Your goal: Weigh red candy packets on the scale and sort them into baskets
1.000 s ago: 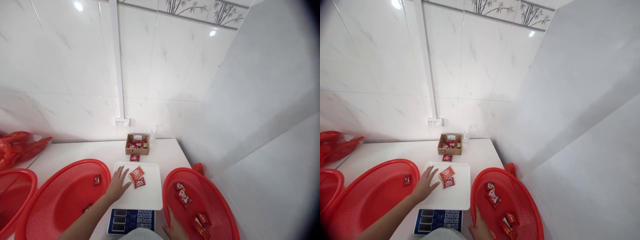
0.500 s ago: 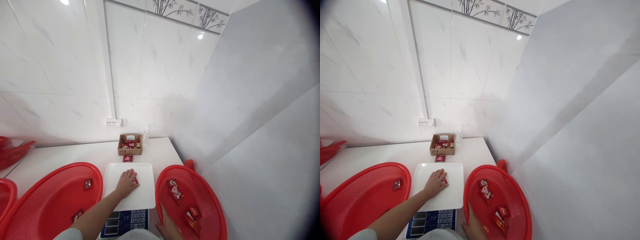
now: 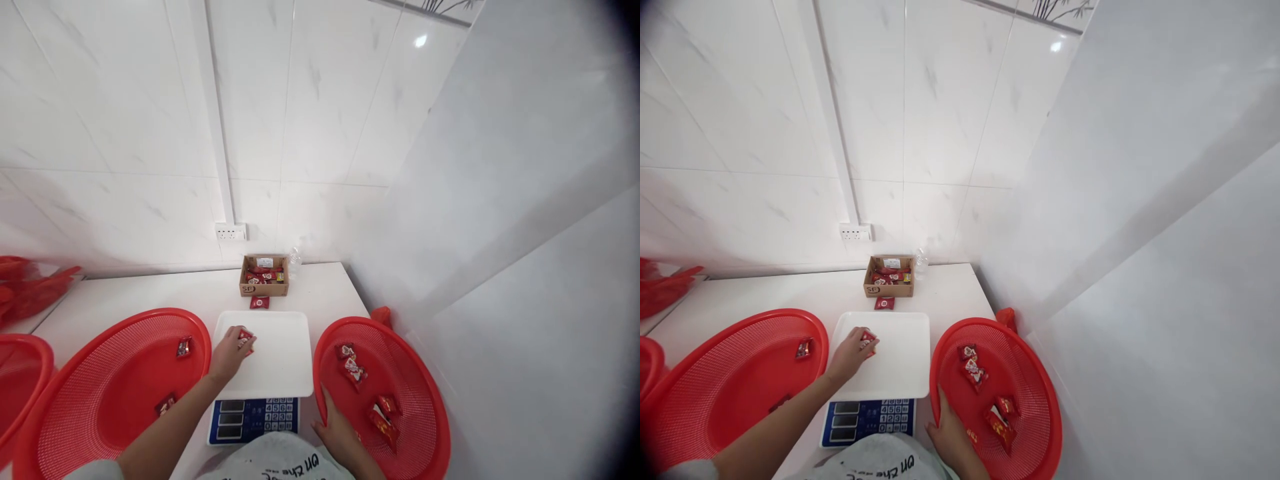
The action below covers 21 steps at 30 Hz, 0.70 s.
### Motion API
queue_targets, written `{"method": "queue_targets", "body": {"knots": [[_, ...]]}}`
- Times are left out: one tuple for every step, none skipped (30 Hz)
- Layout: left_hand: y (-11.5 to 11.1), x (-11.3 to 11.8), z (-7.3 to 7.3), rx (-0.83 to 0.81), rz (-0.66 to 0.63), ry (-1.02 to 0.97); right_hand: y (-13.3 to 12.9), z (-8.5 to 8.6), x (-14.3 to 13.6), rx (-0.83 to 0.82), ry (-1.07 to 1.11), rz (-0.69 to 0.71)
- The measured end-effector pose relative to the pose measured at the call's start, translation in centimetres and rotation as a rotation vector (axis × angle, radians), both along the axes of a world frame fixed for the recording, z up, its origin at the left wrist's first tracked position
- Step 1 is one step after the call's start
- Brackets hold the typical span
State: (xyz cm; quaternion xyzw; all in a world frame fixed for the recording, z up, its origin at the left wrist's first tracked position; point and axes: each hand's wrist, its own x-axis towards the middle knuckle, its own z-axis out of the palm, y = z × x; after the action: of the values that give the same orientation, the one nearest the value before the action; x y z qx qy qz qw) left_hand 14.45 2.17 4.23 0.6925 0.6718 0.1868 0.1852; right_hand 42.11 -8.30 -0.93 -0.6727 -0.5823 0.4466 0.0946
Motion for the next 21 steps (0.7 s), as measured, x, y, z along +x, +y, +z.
{"method": "queue_targets", "body": {"knots": [[-0.3,-1.1,0.4,0.032,0.058,-0.053,0.0,0.2,-0.1,0.0,0.002,-0.003],[-0.7,-2.2,0.9,0.066,0.124,-0.107,0.1,0.4,-0.1,-0.001,0.007,-0.004],[-1.1,-3.5,1.4,0.09,0.19,-0.147,0.1,0.6,-0.2,-0.004,0.014,-0.005],[-1.5,-4.8,1.9,0.093,0.251,-0.165,0.1,0.9,-0.2,-0.005,0.024,-0.001],[-1.9,-6.0,2.3,0.081,0.313,-0.158,0.1,1.2,-0.2,-0.004,0.037,0.004],[-2.4,-7.3,2.7,0.054,0.38,-0.132,0.1,1.5,-0.2,0.001,0.056,0.009],[-2.8,-8.4,2.9,0.016,0.438,-0.09,0.1,1.9,0.0,0.007,0.08,0.018],[-3.2,-9.5,3.0,-0.019,0.485,-0.035,0.1,2.2,0.1,0.018,0.107,0.023],[-3.5,-10.5,2.9,-0.06,0.525,0.031,0.1,2.5,0.4,0.02,0.14,0.032],[-3.8,-11.3,2.6,-0.102,0.559,0.087,0.1,2.8,0.7,0.01,0.161,0.04],[-4.0,-11.9,2.1,-0.143,0.579,0.117,0.1,3.0,1.1,-0.005,0.196,0.058],[-4.3,-12.4,1.6,-0.174,0.581,0.134,0.2,3.1,1.6,-0.024,0.235,0.071],[-4.5,-12.6,0.9,-0.195,0.573,0.142,0.3,3.1,2.1,-0.036,0.263,0.056],[-4.7,-12.7,0.3,-0.202,0.555,0.144,0.4,3.0,2.6,-0.035,0.279,0.016],[-4.9,-12.6,-0.1,-0.194,0.53,0.144,0.5,2.7,3.2,-0.027,0.278,-0.046],[-5.0,-12.4,-0.5,-0.173,0.506,0.143,0.6,2.4,3.9,-0.002,0.256,-0.124],[-5.2,-12.1,-0.7,-0.143,0.486,0.139,0.7,2.0,4.7,0.042,0.209,-0.208],[-5.2,-11.7,-0.7,-0.108,0.468,0.129,0.8,1.6,5.6,0.098,0.134,-0.29],[-5.2,-11.2,-0.6,-0.07,0.456,0.118,0.9,1.1,6.5,0.151,0.032,-0.359],[-5.2,-10.7,-0.3,-0.033,0.442,0.103,0.9,0.6,7.5,0.194,-0.084,-0.416],[-5.2,-10.3,0.0,0.0,0.427,0.089,0.9,0.1,8.4,0.215,-0.201,-0.465]]}}
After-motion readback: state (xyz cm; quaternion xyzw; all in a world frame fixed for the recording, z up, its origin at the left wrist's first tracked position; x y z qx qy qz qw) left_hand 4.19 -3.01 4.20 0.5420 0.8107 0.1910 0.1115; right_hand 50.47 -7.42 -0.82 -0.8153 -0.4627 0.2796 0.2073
